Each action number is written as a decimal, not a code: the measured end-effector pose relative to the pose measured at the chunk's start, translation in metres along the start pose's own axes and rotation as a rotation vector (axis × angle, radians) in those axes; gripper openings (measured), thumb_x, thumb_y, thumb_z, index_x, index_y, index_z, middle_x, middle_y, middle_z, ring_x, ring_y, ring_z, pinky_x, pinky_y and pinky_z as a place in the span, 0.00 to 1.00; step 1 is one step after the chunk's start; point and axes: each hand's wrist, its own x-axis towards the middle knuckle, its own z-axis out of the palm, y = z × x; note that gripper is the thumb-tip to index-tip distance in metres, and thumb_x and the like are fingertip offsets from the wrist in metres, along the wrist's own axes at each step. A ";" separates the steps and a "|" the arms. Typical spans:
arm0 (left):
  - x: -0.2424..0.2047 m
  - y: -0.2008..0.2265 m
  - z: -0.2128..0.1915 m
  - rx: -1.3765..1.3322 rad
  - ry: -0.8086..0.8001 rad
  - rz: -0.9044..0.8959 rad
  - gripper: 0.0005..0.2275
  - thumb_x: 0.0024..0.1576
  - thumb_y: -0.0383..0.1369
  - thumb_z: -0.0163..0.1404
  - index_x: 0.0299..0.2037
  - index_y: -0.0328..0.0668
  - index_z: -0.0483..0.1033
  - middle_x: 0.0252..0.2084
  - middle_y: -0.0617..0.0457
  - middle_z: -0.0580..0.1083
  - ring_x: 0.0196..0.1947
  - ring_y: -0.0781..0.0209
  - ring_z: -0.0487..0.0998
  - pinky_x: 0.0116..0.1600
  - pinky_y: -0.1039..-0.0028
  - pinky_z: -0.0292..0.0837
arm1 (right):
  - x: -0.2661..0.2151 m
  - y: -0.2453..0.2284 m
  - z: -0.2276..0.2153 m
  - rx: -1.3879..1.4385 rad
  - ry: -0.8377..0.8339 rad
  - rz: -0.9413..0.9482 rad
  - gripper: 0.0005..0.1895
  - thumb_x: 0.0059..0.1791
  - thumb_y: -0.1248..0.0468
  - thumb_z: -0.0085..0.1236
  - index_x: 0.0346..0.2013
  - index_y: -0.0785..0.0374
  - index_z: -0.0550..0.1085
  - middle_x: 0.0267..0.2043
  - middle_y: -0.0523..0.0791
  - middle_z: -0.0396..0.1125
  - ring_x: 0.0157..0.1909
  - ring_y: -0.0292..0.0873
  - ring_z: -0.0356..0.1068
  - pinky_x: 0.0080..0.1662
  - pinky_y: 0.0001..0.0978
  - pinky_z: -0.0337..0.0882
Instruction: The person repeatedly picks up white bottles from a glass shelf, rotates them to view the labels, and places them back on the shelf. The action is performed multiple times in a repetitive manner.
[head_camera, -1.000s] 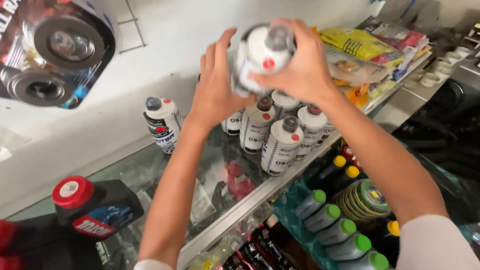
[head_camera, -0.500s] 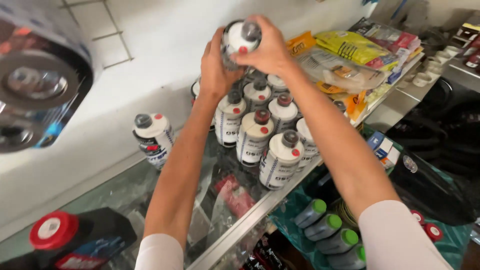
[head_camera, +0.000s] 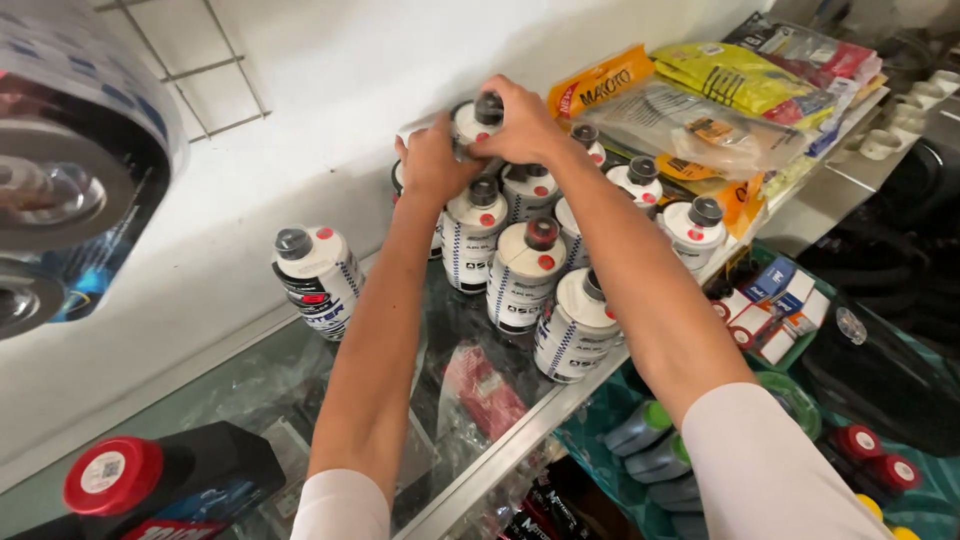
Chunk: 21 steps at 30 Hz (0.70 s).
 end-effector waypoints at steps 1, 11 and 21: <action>0.002 0.000 -0.002 0.053 -0.080 -0.012 0.29 0.45 0.44 0.63 0.56 0.41 0.71 0.46 0.44 0.79 0.53 0.38 0.74 0.69 0.39 0.50 | 0.004 0.000 0.001 -0.053 -0.039 0.039 0.34 0.32 0.59 0.76 0.50 0.58 0.71 0.43 0.46 0.74 0.41 0.47 0.72 0.45 0.38 0.73; 0.018 -0.017 0.024 0.288 -0.525 -0.104 0.29 0.61 0.55 0.33 0.68 0.54 0.66 0.72 0.53 0.64 0.77 0.36 0.42 0.73 0.35 0.14 | 0.025 0.033 0.023 -0.279 -0.305 0.376 0.44 0.30 0.43 0.77 0.56 0.51 0.72 0.57 0.48 0.71 0.63 0.54 0.69 0.62 0.52 0.69; 0.007 -0.006 0.009 0.381 -0.556 -0.026 0.25 0.64 0.52 0.28 0.68 0.62 0.67 0.71 0.52 0.63 0.76 0.30 0.39 0.68 0.28 0.10 | 0.026 0.023 0.003 -0.379 -0.329 0.317 0.45 0.32 0.41 0.74 0.60 0.54 0.70 0.60 0.51 0.69 0.63 0.59 0.67 0.63 0.57 0.67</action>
